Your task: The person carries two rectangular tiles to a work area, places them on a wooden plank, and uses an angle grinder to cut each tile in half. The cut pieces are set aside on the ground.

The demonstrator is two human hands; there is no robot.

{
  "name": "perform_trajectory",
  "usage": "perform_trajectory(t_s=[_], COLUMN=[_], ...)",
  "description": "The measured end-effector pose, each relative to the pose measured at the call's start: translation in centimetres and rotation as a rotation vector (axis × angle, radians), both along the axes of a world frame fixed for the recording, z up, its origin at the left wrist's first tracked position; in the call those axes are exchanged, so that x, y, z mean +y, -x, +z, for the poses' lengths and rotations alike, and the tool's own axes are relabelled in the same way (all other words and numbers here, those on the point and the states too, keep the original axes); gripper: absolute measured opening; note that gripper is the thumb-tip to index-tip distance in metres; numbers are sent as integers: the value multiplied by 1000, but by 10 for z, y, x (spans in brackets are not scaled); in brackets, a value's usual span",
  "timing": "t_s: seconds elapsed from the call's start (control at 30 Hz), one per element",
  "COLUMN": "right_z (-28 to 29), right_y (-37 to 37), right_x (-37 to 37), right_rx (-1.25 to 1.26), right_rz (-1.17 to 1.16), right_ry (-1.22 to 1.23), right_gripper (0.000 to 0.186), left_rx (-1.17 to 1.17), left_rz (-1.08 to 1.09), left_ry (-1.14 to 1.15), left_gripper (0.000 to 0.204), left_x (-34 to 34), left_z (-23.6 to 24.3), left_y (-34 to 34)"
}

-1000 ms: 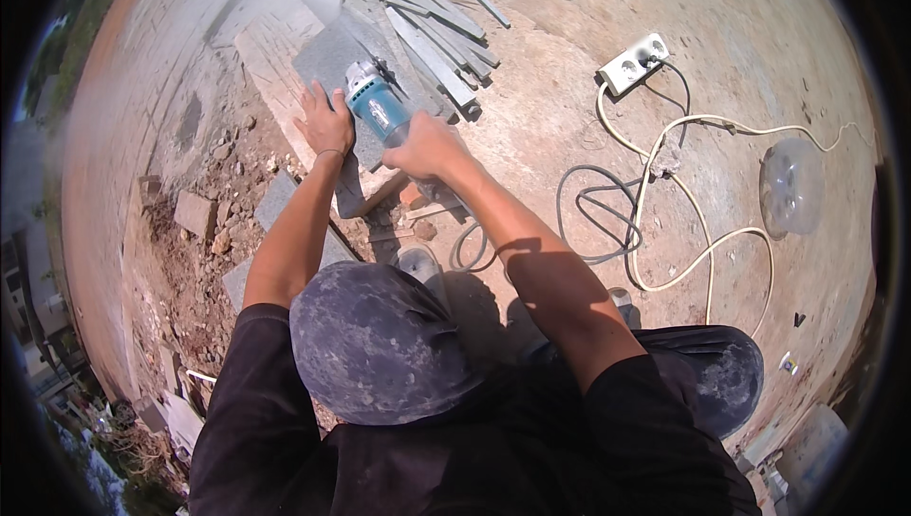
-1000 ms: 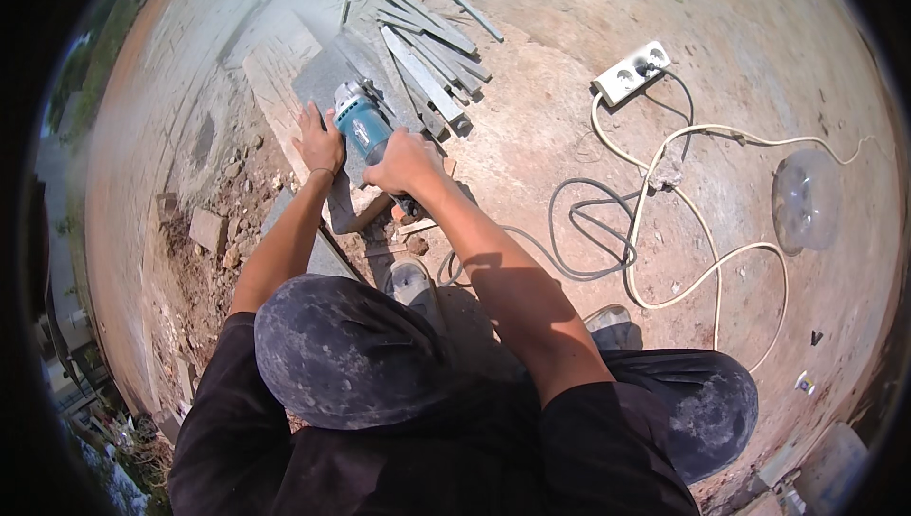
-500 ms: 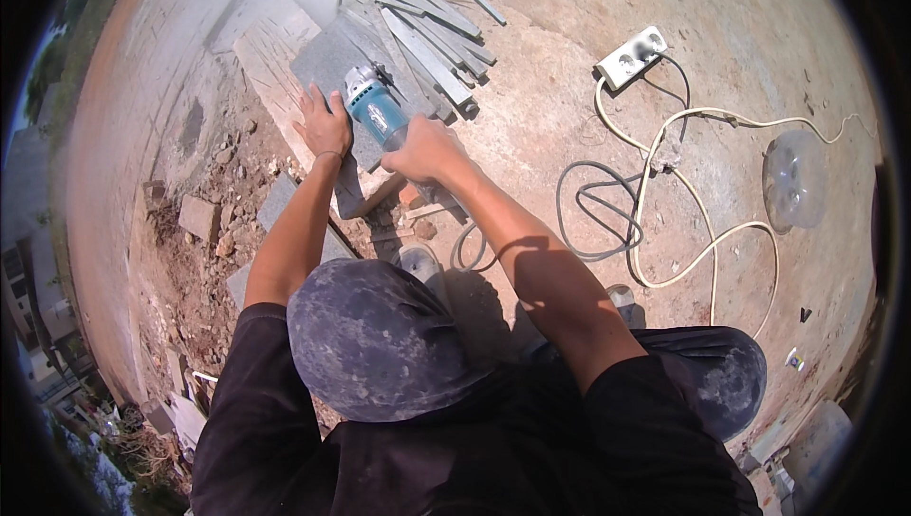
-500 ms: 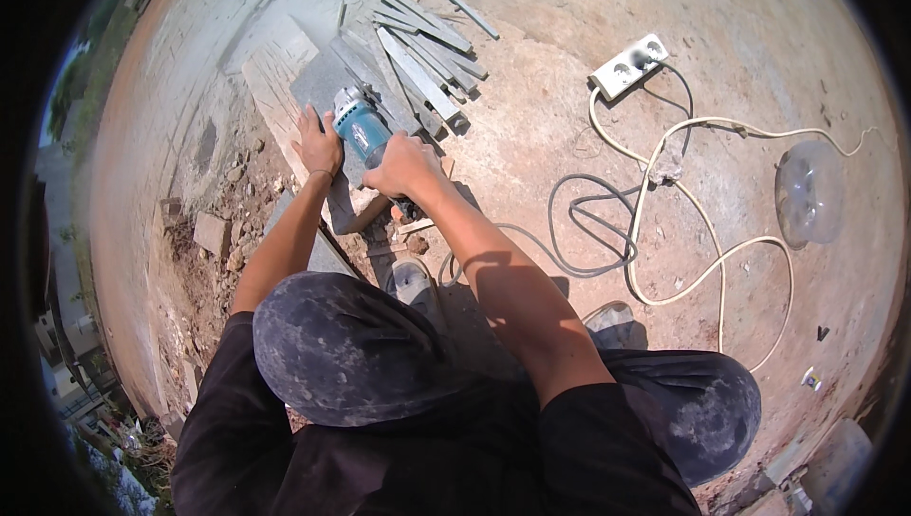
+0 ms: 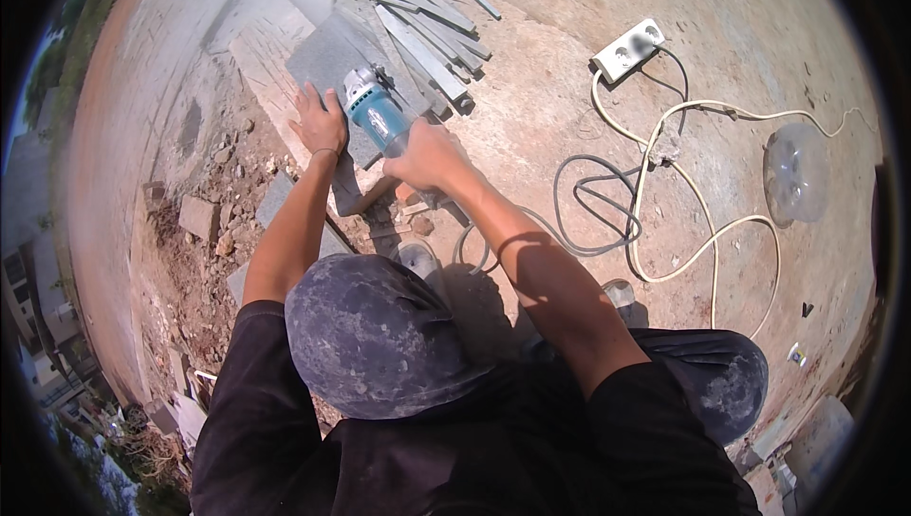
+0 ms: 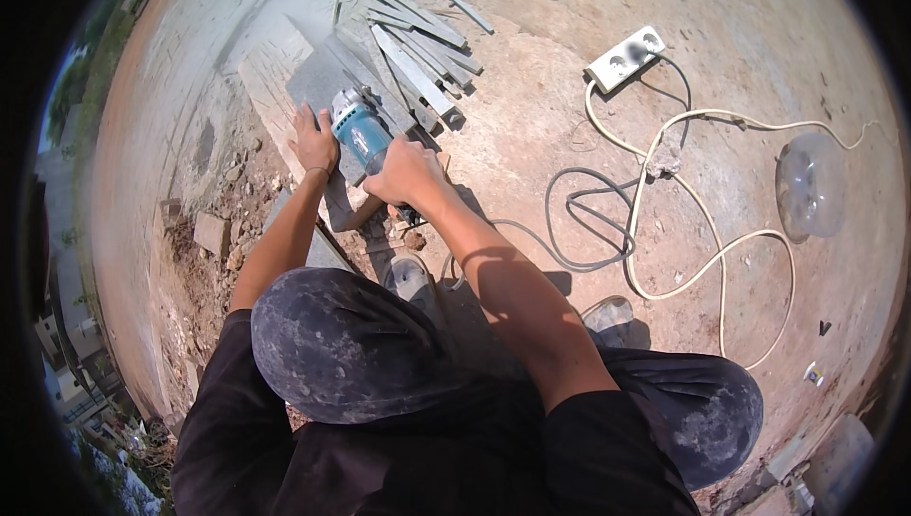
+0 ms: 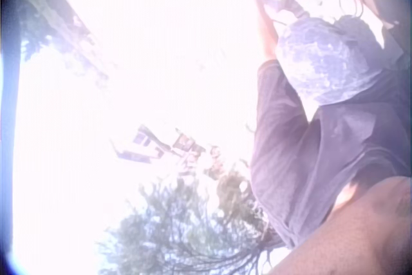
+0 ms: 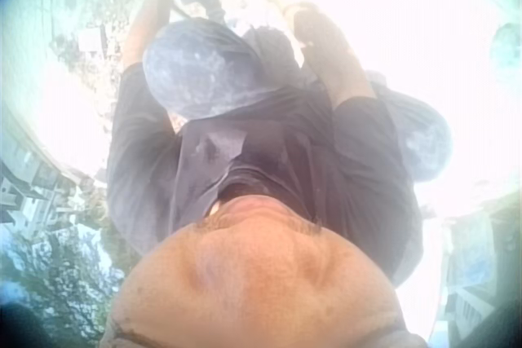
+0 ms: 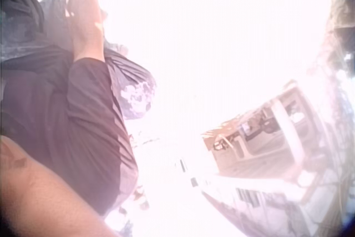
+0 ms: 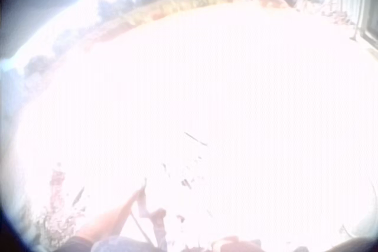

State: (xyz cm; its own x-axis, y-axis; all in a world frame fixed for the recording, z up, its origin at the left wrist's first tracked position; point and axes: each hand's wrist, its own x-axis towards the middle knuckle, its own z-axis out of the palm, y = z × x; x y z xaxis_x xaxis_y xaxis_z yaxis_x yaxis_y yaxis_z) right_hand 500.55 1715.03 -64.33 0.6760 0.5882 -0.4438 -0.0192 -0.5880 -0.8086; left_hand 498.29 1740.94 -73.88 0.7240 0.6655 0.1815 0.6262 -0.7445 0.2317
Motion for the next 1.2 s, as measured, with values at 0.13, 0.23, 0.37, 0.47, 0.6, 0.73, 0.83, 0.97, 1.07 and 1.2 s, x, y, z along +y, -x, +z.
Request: perform_trajectory(t_s=[0.13,0.23,0.37,0.47,0.6,0.73,0.83,0.97,1.07,1.2], right_z=[1,-3,-6,-8,-7,-6,-2,-3,-4,-2], right_y=[3,3,3,6,9,9,11,13,16,19], right_x=[-2,-3,-4,-5,-7,-11,-14,-18,-19,-24], right_rx=[0,-22,-17,-48,-60,-29,-15,-32,-10,4], right_rz=[6,3,0,-4,-10,-2,5,-2,-14,-7], right_ry=[-5,6,4,8,7,6,13,17,19,16], right_gripper=[73,68,67,68,67,66,65,66,66,67], left_rx=[3,8,16,14,15,30,27,22,27,30], left_rz=[8,7,13,15,15,15,15,12,18,17], left_ry=[-11,-1,3,17,14,7,-4,-1,-5,-1], left_gripper=[67,67,67,67,68,68,68,68,68,69], left_x=[2,-1,-2,-5,-1,0,1,0,1,-1], left_z=[0,1,3,4,3,1,0,0,1,2], left_y=[2,0,1,0,1,0,1,0,0,-1])
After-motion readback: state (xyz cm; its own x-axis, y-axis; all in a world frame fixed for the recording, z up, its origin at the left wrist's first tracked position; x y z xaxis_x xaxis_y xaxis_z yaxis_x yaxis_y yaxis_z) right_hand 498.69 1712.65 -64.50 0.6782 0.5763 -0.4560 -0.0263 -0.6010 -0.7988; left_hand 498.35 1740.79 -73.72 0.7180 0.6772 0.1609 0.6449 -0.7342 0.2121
